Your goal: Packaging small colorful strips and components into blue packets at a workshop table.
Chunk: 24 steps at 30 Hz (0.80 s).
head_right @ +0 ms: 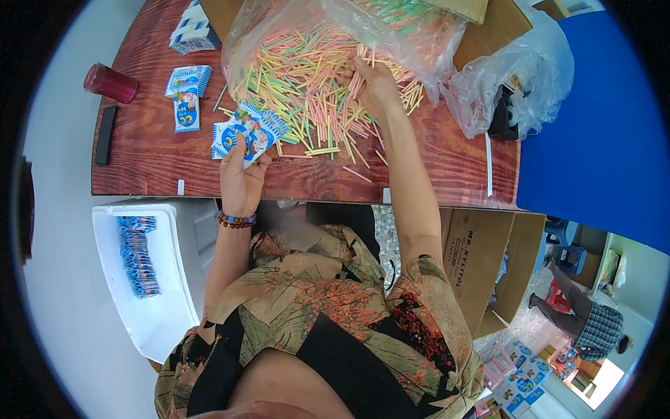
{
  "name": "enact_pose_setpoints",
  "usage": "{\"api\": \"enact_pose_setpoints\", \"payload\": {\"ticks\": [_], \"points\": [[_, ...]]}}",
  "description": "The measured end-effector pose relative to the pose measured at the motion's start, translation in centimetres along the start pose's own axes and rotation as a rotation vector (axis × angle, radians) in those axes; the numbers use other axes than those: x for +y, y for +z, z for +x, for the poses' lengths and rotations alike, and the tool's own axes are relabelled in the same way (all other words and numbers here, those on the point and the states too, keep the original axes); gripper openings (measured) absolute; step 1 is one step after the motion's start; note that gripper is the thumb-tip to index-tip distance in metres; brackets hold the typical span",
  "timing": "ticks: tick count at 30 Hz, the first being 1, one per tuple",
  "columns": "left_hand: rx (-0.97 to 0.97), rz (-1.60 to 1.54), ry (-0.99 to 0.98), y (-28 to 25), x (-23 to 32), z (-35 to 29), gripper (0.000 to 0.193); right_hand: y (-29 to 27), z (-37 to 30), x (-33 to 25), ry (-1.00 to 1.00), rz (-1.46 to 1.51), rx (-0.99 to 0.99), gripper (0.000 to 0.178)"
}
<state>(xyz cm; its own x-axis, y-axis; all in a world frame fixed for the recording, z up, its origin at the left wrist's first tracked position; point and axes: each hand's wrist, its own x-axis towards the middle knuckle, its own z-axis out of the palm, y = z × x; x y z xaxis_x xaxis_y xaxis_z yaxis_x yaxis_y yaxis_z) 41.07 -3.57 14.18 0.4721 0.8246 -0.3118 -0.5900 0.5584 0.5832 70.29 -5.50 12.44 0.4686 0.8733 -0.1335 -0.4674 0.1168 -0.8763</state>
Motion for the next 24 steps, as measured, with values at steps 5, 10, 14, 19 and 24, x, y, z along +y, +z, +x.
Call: {"api": "enact_pose_setpoints", "payload": {"ticks": [5,10,14,19,24], "points": [[-0.034,-0.016,0.027,-0.1,-0.7,1.2,0.020,3.6,0.1,0.1,0.065,0.482,-0.097,0.013],[-0.001,-0.016,0.015,1.3,-1.4,2.5,0.021,7.5,-0.9,-0.1,-0.015,0.579,-0.249,0.014],[0.025,-0.002,0.031,1.9,-1.4,2.8,0.022,11.5,-2.8,-1.7,-0.251,0.590,-0.204,0.015],[-0.010,0.009,0.026,2.5,-1.1,2.7,0.022,13.5,-4.3,-1.8,-0.629,0.161,-0.121,0.015],[-0.007,-0.001,0.033,2.5,-1.1,2.9,0.021,13.7,-5.2,-1.4,-0.649,0.038,-0.148,0.016]]}}
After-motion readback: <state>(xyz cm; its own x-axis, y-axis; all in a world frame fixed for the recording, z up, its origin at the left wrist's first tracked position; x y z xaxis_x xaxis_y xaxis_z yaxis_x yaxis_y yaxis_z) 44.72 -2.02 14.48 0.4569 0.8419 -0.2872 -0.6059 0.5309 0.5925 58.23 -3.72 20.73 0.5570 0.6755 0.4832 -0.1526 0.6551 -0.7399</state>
